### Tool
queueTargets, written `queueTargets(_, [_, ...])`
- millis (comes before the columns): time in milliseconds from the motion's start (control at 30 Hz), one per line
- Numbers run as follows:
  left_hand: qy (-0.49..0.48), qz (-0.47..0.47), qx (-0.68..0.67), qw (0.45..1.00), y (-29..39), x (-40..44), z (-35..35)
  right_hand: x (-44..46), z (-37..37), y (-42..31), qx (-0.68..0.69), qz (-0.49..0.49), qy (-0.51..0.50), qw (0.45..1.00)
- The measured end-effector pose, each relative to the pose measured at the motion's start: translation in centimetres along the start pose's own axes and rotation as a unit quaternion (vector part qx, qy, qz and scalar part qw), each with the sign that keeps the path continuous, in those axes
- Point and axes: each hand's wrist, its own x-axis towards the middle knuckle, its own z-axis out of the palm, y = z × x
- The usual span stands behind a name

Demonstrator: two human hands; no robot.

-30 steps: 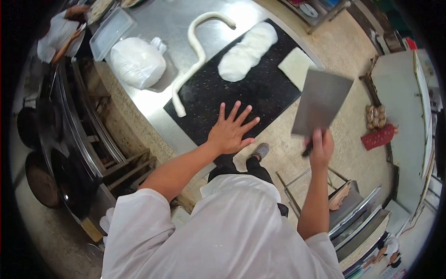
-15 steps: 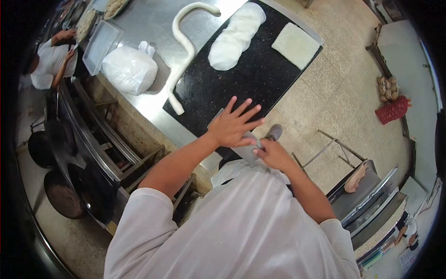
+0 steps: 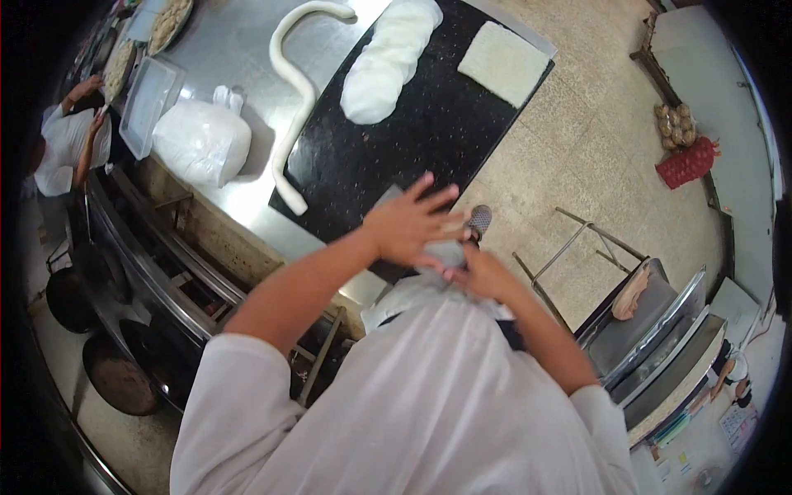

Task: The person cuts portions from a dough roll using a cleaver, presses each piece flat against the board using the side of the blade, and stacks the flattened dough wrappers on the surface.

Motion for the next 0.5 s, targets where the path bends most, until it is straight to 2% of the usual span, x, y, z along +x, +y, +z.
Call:
queueTargets(33, [0.027, 0.029, -0.036, 0.999, 0.1, -0.3, 1.5, -0.4, 2.4, 1.0, 0.02, -0.054, 0.069, 0.996])
queueTargets(100, [0.038, 0.027, -0.04, 0.998, -1.2, 0.9, 1.4, 0.0, 0.5, -2.4, -0.035, 0.062, 0.085, 0.994])
queueTargets(167, [-0.018, -0.001, 0.03, 0.999, -3.8, 2.9, -1.1, 1.4, -3.1, -4.4, -0.037, 0.067, 0.088, 0.993])
queueTargets(267, [0.041, 0.001, 0.066, 0.997, -9.3, 6.2, -3.2, 4.9, -8.4, -6.1, -0.052, 0.069, 0.119, 0.989])
queueTargets(333, [0.077, -0.005, 0.075, 0.994, -10.3, 6.7, -3.7, 5.6, -8.4, -6.4, -0.077, 0.078, 0.148, 0.983])
queueTargets(367, [0.075, -0.01, 0.075, 0.994, -9.3, 5.5, -2.9, 4.9, -6.8, -5.6, -0.078, 0.075, 0.144, 0.984])
queueTargets(433, [0.018, 0.002, 0.034, 0.999, -5.2, 2.0, -0.9, 2.4, -2.3, -2.6, -0.069, -0.029, 0.089, 0.993])
queueTargets(467, [0.016, 0.008, -0.02, 1.0, -2.4, 0.5, 0.1, 0.8, 0.3, -1.4, -0.063, -0.026, 0.082, 0.994])
queueTargets(500, [0.019, 0.016, -0.068, 0.997, -0.8, -0.1, 0.8, -0.2, 2.1, -0.3, -0.124, -0.072, 0.159, 0.977])
